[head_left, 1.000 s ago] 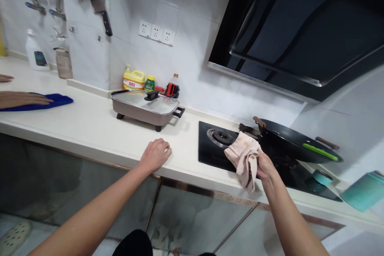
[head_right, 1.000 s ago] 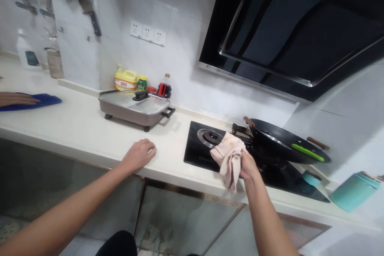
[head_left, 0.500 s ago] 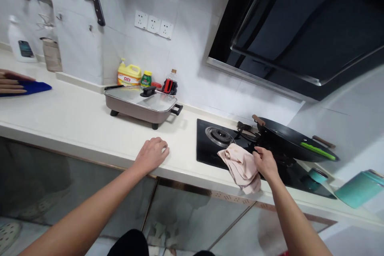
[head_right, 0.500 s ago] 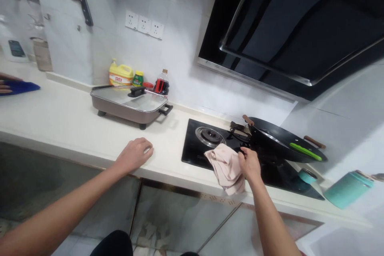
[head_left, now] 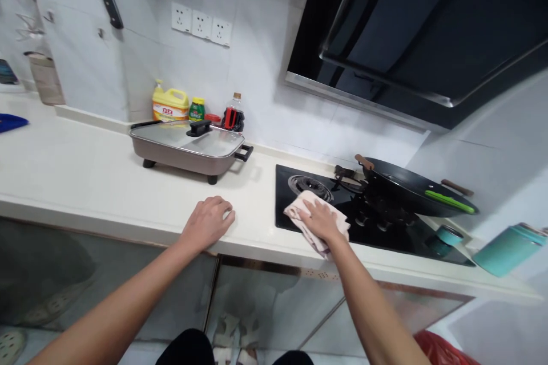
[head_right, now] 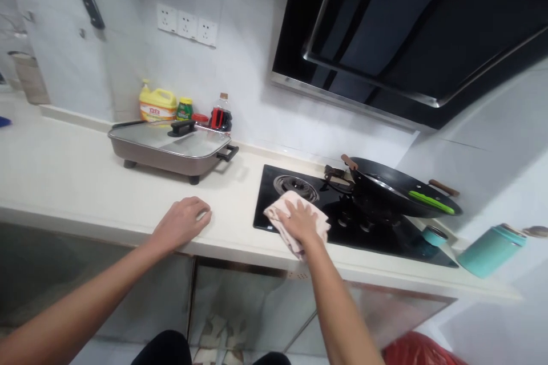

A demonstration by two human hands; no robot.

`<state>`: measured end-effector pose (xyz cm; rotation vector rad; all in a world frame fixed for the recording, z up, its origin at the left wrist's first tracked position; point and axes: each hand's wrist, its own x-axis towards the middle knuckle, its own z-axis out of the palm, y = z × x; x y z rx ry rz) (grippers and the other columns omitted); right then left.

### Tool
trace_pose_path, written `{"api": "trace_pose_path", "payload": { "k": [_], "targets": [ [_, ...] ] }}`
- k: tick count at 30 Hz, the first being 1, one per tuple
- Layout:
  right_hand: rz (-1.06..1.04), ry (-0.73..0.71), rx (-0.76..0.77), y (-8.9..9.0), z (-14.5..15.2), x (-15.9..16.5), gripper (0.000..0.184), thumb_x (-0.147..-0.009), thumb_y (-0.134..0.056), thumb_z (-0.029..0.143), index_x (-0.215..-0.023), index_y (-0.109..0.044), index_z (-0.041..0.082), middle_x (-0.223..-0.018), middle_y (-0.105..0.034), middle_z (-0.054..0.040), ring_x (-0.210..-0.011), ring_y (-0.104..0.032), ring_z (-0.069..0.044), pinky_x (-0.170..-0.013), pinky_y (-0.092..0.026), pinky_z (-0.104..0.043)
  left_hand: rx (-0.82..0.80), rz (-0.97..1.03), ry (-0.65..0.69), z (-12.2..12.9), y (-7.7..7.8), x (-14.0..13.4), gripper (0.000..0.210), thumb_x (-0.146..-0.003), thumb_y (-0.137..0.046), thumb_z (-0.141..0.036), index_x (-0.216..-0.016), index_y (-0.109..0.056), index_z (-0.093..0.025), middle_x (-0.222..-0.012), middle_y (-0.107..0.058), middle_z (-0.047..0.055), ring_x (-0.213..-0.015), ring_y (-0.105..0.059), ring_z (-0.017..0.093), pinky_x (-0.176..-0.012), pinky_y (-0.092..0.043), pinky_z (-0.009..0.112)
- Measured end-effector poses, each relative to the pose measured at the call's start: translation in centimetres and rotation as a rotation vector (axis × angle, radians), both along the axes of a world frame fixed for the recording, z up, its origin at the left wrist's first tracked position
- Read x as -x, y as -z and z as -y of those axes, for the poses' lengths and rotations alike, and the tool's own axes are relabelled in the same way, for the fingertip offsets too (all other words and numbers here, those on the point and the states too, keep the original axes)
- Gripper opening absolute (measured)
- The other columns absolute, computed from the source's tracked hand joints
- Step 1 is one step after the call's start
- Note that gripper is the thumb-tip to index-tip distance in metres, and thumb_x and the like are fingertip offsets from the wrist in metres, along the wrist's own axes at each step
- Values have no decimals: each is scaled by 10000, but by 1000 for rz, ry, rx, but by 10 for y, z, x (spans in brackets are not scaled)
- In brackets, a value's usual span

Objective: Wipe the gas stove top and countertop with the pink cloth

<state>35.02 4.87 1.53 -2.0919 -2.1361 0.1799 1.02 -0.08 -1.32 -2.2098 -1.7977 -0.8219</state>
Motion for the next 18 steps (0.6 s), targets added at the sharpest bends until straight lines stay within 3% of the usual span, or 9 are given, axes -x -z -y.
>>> {"api": "trace_pose_path", "payload": {
  "k": [5, 8, 14, 18],
  "targets": [
    [-64, -373, -161, 6, 25, 70, 695, -979, -434, 767, -1534, -530, 359, -1692, -365, -97, -1537, -267, -410, -1195, -193, -644, 13, -23, 13, -1, -2, 3, 336, -965, -451, -323, -982, -763, -198, -1091, -766, 110, -1073, -680, 282, -957, -476, 408],
    [-80, -504, -246, 6, 43, 87, 507, -999, -523, 663, -1382, -643, 352, -1511, -553, -72, -1375, -415, -331, -1115, -299, -559, 12, -20, 14, -3, -2, 5, 340, -955, -450, -334, -972, -764, -206, -1089, -771, 106, -1069, -687, 281, -970, -481, 404],
    [-96, -527, -377, 10, 73, 56, 300, -1011, -590, 515, -1053, -714, 246, -1160, -670, -40, -1073, -511, -225, -957, -346, -401, 9, -28, 15, -5, -1, 8, 360, -955, -426, -357, -955, -760, -225, -1107, -778, 95, -1088, -690, 275, -946, -488, 389],
    [-74, -377, -445, 20, 79, 7, 285, -1008, -561, 458, -936, -695, 217, -1000, -674, -45, -959, -548, -207, -895, -352, -359, 18, -25, 18, -5, -2, 8, 399, -964, -398, -388, -962, -759, -219, -1119, -778, 95, -1092, -690, 277, -960, -488, 389]
  ]
}}
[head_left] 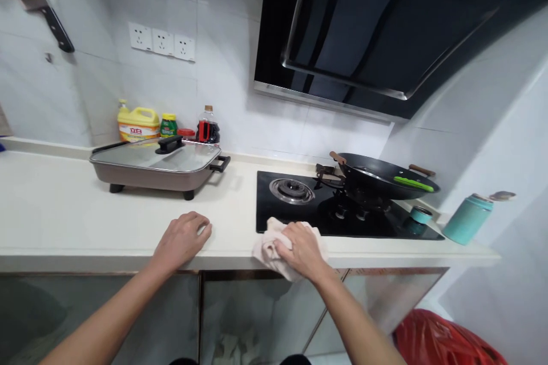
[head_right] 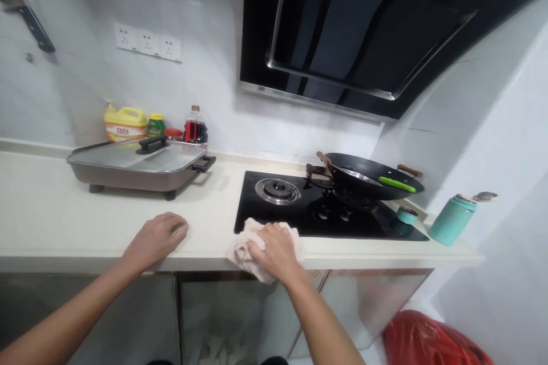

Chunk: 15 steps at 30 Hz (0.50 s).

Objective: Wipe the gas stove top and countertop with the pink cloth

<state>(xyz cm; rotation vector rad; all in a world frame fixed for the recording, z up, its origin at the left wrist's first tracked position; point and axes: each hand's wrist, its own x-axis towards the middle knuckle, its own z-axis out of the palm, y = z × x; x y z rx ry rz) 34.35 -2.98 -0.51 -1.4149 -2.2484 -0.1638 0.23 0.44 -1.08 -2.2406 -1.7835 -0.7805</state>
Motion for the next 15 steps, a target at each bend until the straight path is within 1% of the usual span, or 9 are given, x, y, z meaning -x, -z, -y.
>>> {"api": "trace_pose_path", "payload": {
  "k": [3, 5, 7, 9, 10, 12, 13, 15],
  "targets": [
    [-52, 134, -36, 8, -3, -46, 369, -1025, -467, 471, -851, -669, 216, -894, -669, -54, -868, -571, -203, -831, -368, -340, 18, -5, 2, -1, -1, 0, 410, -956, -392, -388, -966, -760, -207, -1116, -778, 101, -1071, -690, 280, -970, -485, 399],
    [-123, 196, -52, 12, -5, -81, 451, -1027, -407, 520, -762, -624, 227, -826, -659, -58, -808, -581, -200, -791, -387, -331, 17, 4, 3, -1, -1, 0, 410, -948, -392, -381, -958, -763, -208, -1110, -777, 103, -1074, -691, 285, -964, -488, 403],
    [-240, 272, -79, 14, -5, -119, 505, -1010, -371, 589, -712, -583, 241, -777, -652, -63, -763, -589, -203, -754, -410, -326, 6, 21, 4, -1, -1, -1, 401, -939, -400, -378, -941, -767, -216, -1096, -779, 99, -1083, -693, 287, -957, -492, 401],
    [-373, 397, -127, 13, -7, -161, 533, -978, -353, 652, -729, -591, 245, -760, -657, -74, -739, -598, -216, -725, -433, -329, 0, 36, 5, -1, 0, -1, 392, -933, -410, -378, -932, -769, -222, -1088, -779, 94, -1088, -692, 288, -957, -493, 402],
    [-424, 475, -158, 11, -9, -182, 548, -962, -350, 674, -766, -618, 239, -778, -672, -86, -750, -610, -229, -723, -445, -335, 1, 38, 5, -1, 0, -1, 391, -933, -411, -381, -930, -769, -223, -1087, -779, 94, -1090, -691, 289, -960, -491, 404],
    [-467, 614, -192, 6, -15, -220, 593, -942, -356, 690, -874, -693, 207, -891, -720, -131, -844, -652, -268, -766, -475, -354, 5, 36, 2, -2, 1, -1, 396, -938, -406, -392, -933, -765, -225, -1092, -779, 96, -1092, -687, 292, -962, -488, 410],
    [-456, 656, -176, 4, -20, -234, 615, -938, -366, 687, -940, -727, 189, -975, -738, -155, -915, -666, -289, -804, -487, -365, 7, 35, -1, -2, 0, 0, 396, -940, -405, -399, -932, -762, -227, -1094, -780, 97, -1091, -685, 293, -958, -486, 412],
    [-375, 686, -85, 2, -30, -253, 614, -940, -397, 645, -1079, -765, 174, -1146, -742, -171, -1062, -663, -319, -904, -494, -395, 9, 37, -5, -2, 0, 0, 394, -942, -404, -413, -925, -755, -234, -1098, -783, 97, -1083, -683, 292, -948, -484, 412]
  ]
}}
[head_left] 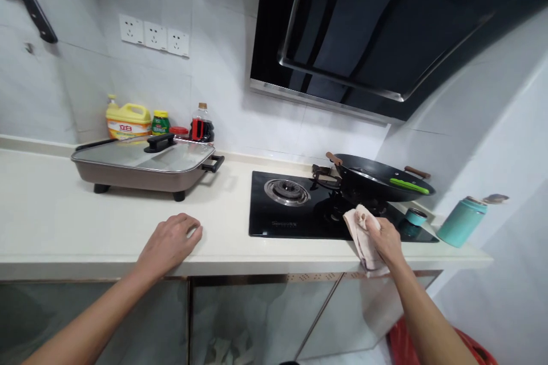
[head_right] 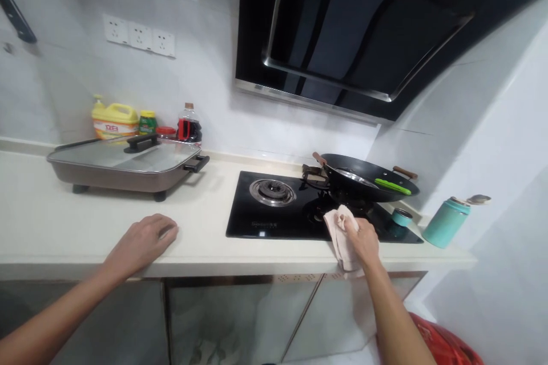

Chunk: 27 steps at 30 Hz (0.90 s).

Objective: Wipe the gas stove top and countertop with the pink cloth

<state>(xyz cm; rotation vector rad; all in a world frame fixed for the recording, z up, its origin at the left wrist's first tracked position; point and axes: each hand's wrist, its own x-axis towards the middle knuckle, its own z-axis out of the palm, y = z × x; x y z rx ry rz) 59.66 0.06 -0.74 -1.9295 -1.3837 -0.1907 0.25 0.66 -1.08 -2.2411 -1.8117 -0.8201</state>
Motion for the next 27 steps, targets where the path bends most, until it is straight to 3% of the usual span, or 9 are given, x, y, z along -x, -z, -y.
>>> {"api": "trace_pose_path", "payload": {
  "k": [4, 8, 12, 16, 20, 23, 27],
  "targets": [
    [194, -61, 285, 1, -20, 2, 552, -939, -452, 528, -1341, -711, 251, -1372, -675, -124, -1249, -578, -352, -1081, -420, -528, 4, 6, 7, -1, 0, 1, 396, -939, -402, -436, -906, -745, -242, -1088, -784, 91, -1054, -689, 287, -941, -483, 401],
    [274, -146, 414, -1, -31, 19, 592, -957, -420, 489, -1476, -610, 274, -1482, -595, -119, -1366, -486, -357, -1133, -349, -604, 16, -21, 9, -3, 0, 2, 414, -952, -388, -455, -915, -738, -236, -1101, -778, 94, -1059, -688, 288, -949, -478, 403],
    [240, -122, 404, -3, -39, 28, 614, -951, -425, 459, -1512, -569, 255, -1571, -535, -111, -1422, -441, -365, -1159, -319, -607, 24, -47, 11, -4, 0, 3, 426, -951, -389, -467, -934, -741, -228, -1111, -771, 97, -1068, -690, 295, -956, -483, 408],
    [262, -57, 371, -3, -35, 35, 605, -957, -422, 469, -1477, -588, 207, -1356, -671, -166, -1304, -524, -368, -1090, -377, -553, 34, -43, 3, -2, -1, 2, 419, -953, -393, -453, -933, -748, -230, -1111, -772, 89, -1049, -694, 290, -973, -489, 403],
    [391, -83, 335, 2, -13, 52, 477, -955, -454, 443, -1277, -673, 167, -1208, -710, -164, -1149, -567, -331, -969, -419, -443, 13, -9, 16, -1, 0, 1, 404, -949, -412, -437, -942, -755, -226, -1108, -771, 94, -1056, -688, 290, -989, -477, 416],
    [483, -153, 288, 6, 6, 73, 405, -952, -478, 412, -1192, -684, 161, -1217, -703, -155, -1080, -564, -310, -924, -403, -412, 10, -11, 19, -2, 2, 0, 391, -944, -419, -424, -946, -759, -231, -1100, -771, 95, -1078, -680, 293, -975, -472, 414],
    [472, -298, 252, 3, 14, 109, 390, -970, -476, 395, -1256, -664, 208, -1365, -662, -113, -1095, -538, -297, -911, -370, -397, 8, -46, 11, -2, 3, 0, 393, -947, -413, -419, -977, -756, -228, -1122, -766, 97, -1090, -675, 288, -979, -464, 410]
  ]
}}
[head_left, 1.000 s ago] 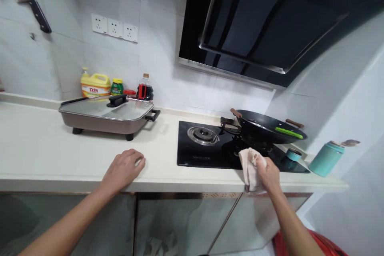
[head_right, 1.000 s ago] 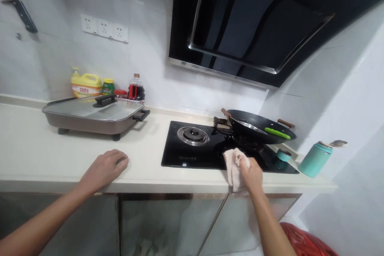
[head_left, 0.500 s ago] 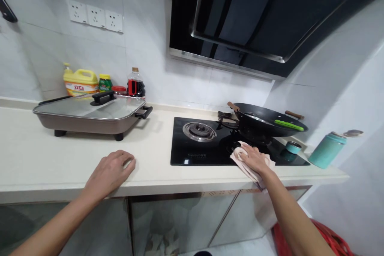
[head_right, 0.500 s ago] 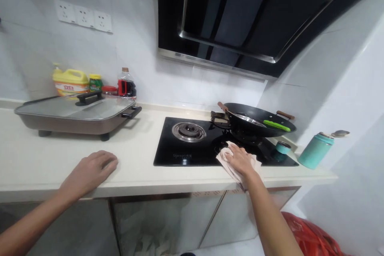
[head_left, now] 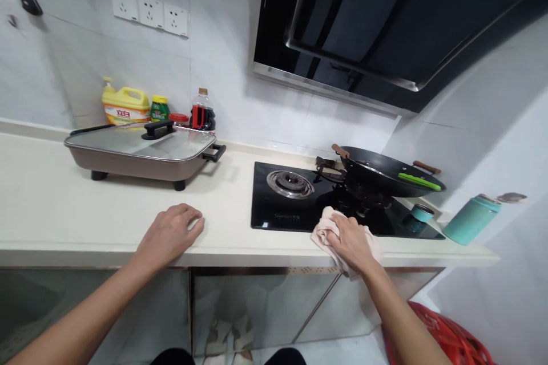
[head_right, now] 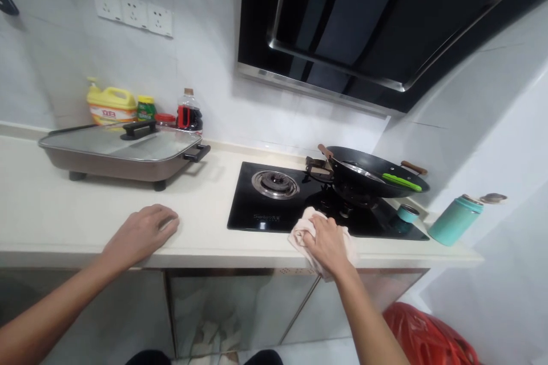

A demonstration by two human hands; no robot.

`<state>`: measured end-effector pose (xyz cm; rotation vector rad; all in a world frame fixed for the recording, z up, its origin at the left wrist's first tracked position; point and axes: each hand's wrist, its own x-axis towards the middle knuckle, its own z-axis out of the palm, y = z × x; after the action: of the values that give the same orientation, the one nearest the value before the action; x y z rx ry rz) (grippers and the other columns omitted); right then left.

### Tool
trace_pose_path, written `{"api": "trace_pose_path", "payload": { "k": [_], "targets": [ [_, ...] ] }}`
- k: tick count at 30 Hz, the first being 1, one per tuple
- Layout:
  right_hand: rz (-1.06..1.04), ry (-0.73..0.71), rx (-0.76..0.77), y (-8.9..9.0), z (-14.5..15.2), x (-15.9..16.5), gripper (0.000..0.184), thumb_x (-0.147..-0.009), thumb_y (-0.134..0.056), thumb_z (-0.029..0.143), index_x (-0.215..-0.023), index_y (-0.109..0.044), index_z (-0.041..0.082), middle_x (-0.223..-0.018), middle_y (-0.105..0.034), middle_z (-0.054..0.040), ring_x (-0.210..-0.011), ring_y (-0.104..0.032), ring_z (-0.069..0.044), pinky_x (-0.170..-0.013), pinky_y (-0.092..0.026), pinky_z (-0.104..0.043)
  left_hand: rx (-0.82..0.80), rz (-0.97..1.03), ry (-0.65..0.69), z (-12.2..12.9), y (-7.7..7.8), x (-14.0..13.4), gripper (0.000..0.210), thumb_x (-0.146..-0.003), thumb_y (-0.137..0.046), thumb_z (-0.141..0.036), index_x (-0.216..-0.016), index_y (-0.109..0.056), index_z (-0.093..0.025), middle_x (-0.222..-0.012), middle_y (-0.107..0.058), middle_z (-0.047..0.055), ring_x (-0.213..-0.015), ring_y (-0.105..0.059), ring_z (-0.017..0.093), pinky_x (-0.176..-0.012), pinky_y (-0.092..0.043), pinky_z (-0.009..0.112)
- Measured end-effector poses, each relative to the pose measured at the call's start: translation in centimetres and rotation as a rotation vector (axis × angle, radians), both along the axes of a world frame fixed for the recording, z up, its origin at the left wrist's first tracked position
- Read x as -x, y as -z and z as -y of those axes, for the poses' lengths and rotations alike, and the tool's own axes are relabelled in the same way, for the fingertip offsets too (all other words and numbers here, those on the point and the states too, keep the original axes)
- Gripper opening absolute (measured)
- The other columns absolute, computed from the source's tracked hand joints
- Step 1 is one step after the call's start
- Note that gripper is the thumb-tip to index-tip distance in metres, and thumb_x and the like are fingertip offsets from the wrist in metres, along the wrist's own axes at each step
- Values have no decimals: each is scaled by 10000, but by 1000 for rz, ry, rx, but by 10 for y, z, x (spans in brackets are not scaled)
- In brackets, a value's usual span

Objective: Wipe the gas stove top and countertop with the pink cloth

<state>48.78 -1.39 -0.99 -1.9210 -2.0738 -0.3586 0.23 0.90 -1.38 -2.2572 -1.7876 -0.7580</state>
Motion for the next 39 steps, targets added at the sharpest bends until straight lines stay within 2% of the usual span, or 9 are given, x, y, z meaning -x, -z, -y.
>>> {"api": "trace_pose_path", "payload": {
  "k": [4, 13, 16, 18, 21, 23, 27, 33, 39],
  "targets": [
    [-49, -87, 24, -12, -9, 50, 360, -962, -496, 367, -1243, -650, 202, -1355, -658, -117, -1109, -512, -304, -919, -349, -411, -3, -9, -3, 1, -1, -1, 401, -952, -403, -417, -977, -754, -226, -1129, -764, 97, -1077, -676, 286, -970, -467, 410],
    [-173, -574, 77, -21, -18, 219, 285, -893, -704, 421, -1100, -657, 231, -1131, -689, -41, -1002, -536, -224, -844, -338, -340, 5, 13, -17, 1, -3, 0, 412, -948, -397, -417, -957, -754, -212, -1121, -770, 105, -1096, -681, 295, -962, -473, 411],
    [-205, -657, 74, -19, -13, 248, 305, -899, -709, 456, -1088, -656, 222, -1073, -700, -40, -1009, -565, -221, -856, -340, -337, 19, 9, -36, 1, -6, 0, 439, -950, -378, -433, -957, -753, -205, -1113, -773, 105, -1084, -683, 292, -966, -481, 404],
    [-236, -681, 58, -18, -8, 248, 307, -898, -706, 459, -1082, -663, 217, -1065, -709, -41, -1004, -582, -216, -863, -345, -333, 24, 1, -34, 1, -6, 1, 444, -946, -373, -436, -956, -753, -206, -1109, -775, 102, -1084, -685, 290, -971, -483, 398],
    [-277, -647, 47, -17, -3, 219, 257, -873, -711, 424, -1017, -676, 214, -1041, -722, -34, -952, -594, -201, -842, -345, -323, 18, 9, -13, 0, -5, 4, 446, -942, -373, -438, -957, -754, -207, -1115, -778, 101, -1095, -688, 289, -988, -482, 394],
    [-296, -547, 44, -18, 0, 185, 204, -852, -707, 389, -942, -669, 211, -990, -722, -28, -899, -588, -189, -807, -336, -313, 11, 15, -1, -2, -3, 6, 452, -948, -372, -451, -963, -756, -212, -1129, -778, 100, -1099, -690, 291, -990, -481, 398],
    [-306, -263, -6, -14, 8, 100, 155, -879, -620, 352, -825, -629, 206, -888, -709, -35, -820, -565, -175, -745, -313, -302, 22, 8, 10, -7, 1, 9, 464, -958, -371, -475, -962, -760, -222, -1146, -775, 95, -1091, -693, 298, -969, -485, 404],
    [-434, 37, -100, 4, 11, -29, 262, -912, -483, 445, -798, -595, 237, -803, -691, -37, -761, -582, -189, -702, -359, -292, 14, 24, 4, -5, -1, 7, 472, -943, -379, -463, -971, -772, -203, -1146, -774, 107, -1081, -702, 311, -966, -494, 419],
    [-600, 430, -328, -23, -6, -147, 352, -900, -412, 478, -883, -644, 214, -902, -715, -117, -801, -605, -237, -724, -420, -330, 33, 41, -14, -4, -4, 6, 468, -941, -391, -481, -958, -769, -207, -1141, -777, 101, -1060, -702, 303, -948, -497, 411]
  ]
}}
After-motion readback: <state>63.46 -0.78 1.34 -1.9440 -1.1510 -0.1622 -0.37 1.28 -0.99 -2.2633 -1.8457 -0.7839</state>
